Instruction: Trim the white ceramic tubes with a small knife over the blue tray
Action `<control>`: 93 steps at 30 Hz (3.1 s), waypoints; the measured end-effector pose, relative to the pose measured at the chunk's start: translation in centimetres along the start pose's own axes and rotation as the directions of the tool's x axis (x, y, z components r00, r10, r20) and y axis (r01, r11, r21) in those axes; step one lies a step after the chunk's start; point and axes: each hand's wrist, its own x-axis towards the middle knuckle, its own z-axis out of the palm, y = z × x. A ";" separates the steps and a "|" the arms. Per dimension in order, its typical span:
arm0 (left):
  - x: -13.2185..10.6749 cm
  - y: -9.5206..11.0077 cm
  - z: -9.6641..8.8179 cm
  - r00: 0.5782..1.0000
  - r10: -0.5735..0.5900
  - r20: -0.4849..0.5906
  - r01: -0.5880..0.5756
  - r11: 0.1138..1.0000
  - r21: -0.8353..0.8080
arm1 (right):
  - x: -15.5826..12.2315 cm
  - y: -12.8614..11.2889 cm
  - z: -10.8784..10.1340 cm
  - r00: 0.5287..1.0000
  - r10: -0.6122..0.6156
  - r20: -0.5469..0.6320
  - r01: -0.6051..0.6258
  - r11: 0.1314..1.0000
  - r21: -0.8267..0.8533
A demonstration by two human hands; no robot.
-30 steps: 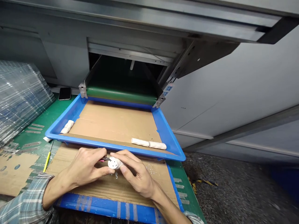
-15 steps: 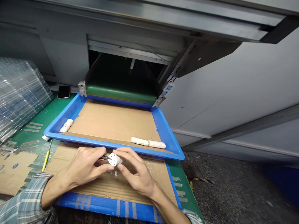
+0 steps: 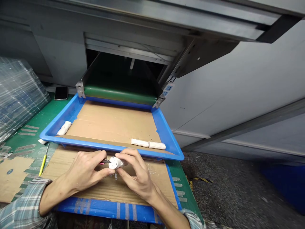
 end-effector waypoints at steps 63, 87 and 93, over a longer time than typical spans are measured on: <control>-0.1 -0.7 -0.3 0.974 0.174 -0.145 -0.194 0.972 -0.132 | 0.1 -0.3 0.1 0.999 -0.023 -0.042 0.022 1.000 -0.008; -0.1 -0.7 -0.2 0.979 0.141 -0.150 -0.168 0.968 -0.185 | 0.4 -0.2 0.3 0.996 -0.077 -0.035 0.075 0.995 -0.072; 0.0 -0.9 -0.3 0.988 0.102 -0.115 -0.130 0.954 -0.271 | 0.5 -0.4 0.1 0.996 -0.085 -0.041 0.081 0.993 -0.090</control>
